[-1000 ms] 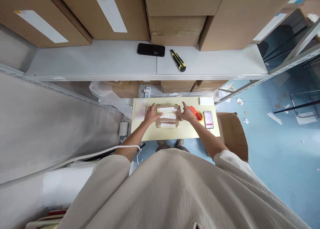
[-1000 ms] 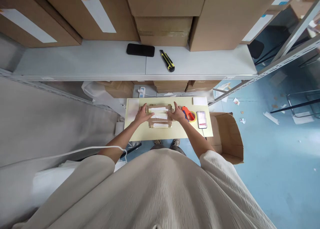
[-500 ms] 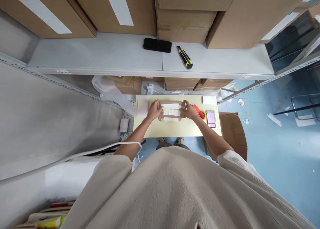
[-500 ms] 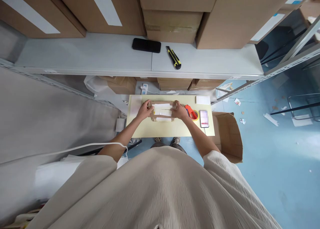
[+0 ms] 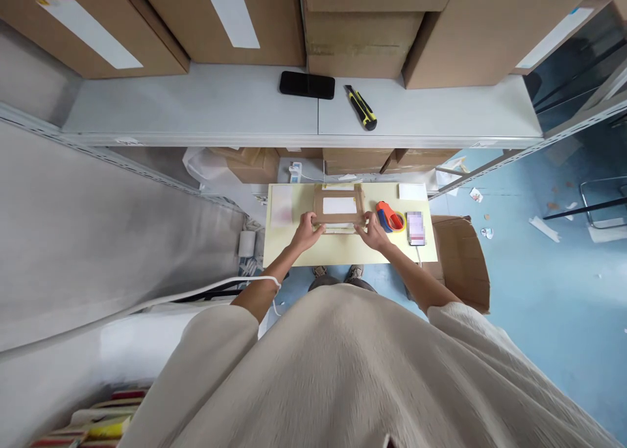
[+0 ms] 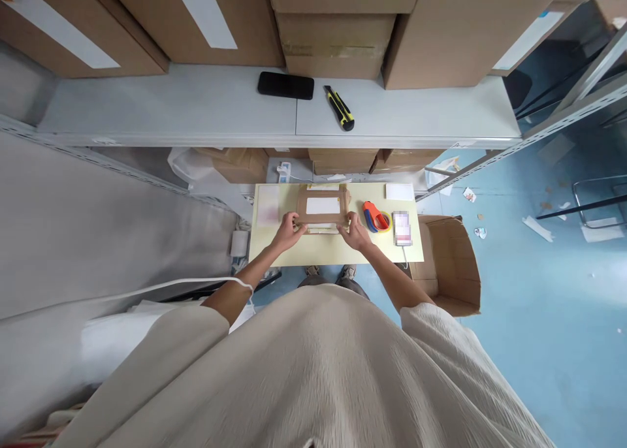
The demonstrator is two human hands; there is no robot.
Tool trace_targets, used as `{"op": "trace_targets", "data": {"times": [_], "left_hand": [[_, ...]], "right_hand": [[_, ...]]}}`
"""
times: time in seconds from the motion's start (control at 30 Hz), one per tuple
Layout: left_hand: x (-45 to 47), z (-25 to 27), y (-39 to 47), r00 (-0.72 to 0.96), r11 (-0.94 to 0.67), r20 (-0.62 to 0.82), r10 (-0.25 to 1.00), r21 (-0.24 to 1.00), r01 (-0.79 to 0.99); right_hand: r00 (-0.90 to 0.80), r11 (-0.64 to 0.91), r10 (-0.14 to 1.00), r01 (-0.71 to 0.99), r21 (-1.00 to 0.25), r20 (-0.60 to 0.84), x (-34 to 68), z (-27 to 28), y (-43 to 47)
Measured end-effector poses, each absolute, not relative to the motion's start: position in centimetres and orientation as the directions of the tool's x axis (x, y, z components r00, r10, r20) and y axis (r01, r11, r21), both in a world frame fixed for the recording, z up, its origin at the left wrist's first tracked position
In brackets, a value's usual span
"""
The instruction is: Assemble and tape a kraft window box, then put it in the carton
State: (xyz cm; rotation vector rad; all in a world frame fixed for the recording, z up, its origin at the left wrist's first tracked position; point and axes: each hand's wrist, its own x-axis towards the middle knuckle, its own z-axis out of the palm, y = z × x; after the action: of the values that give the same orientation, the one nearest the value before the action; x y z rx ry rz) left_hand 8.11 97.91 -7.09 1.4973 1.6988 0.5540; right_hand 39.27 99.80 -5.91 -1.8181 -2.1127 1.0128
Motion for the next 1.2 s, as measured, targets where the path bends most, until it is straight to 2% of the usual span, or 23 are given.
{"op": "trace_targets", "data": {"times": [0.13, 0.23, 0.3, 0.4, 0.5, 0.67, 0.8, 1.03, 1.2], "left_hand": [[7.8, -9.0, 95.9, 0.042, 0.264, -0.367, 0.929, 0.738, 0.621], [7.4, -9.5, 96.6, -0.022, 0.335, -0.412, 0.911, 0.706, 0.624], [7.3, -9.4, 98.1, -0.101, 0.364, -0.386, 0.917, 0.709, 0.604], [7.7, -9.1, 100.9, -0.184, 0.401, -0.359, 0.915, 0.765, 0.504], [8.5, -8.8, 102.8, -0.238, 0.477, -0.415, 0.878, 0.798, 0.369], [9.2, -8.6, 103.3, -0.198, 0.573, -0.538, 0.820, 0.774, 0.268], [8.7, -8.0, 103.1, -0.169, 0.558, -0.532, 0.830, 0.802, 0.213], [7.4, -6.8, 103.8, -0.221, 0.472, -0.453, 0.864, 0.881, 0.040], [7.4, -7.2, 102.0, -0.208, 0.506, -0.510, 0.834, 0.859, -0.078]], "right_hand": [[-0.243, -0.068, 0.908, 0.718, -0.692, -0.342, 40.7, -9.0, 97.8], [-0.138, -0.188, 0.910, 0.703, -0.686, -0.391, 41.3, -9.4, 98.6], [-0.053, -0.252, 0.923, 0.667, -0.701, -0.382, 41.2, -9.1, 100.2], [0.040, -0.337, 0.924, 0.555, -0.760, -0.380, 40.7, -8.3, 102.9], [0.100, -0.419, 0.901, 0.452, -0.787, -0.422, 40.0, -7.7, 104.6], [0.084, -0.526, 0.847, 0.282, -0.802, -0.526, 39.0, -7.6, 104.6], [0.083, -0.534, 0.844, 0.211, -0.819, -0.529, 38.9, -7.4, 104.3], [0.040, -0.439, 0.898, 0.064, -0.896, -0.437, 39.1, -5.5, 105.1], [0.030, -0.494, 0.869, 0.000, -0.869, -0.494, 38.9, -5.6, 103.9]]}}
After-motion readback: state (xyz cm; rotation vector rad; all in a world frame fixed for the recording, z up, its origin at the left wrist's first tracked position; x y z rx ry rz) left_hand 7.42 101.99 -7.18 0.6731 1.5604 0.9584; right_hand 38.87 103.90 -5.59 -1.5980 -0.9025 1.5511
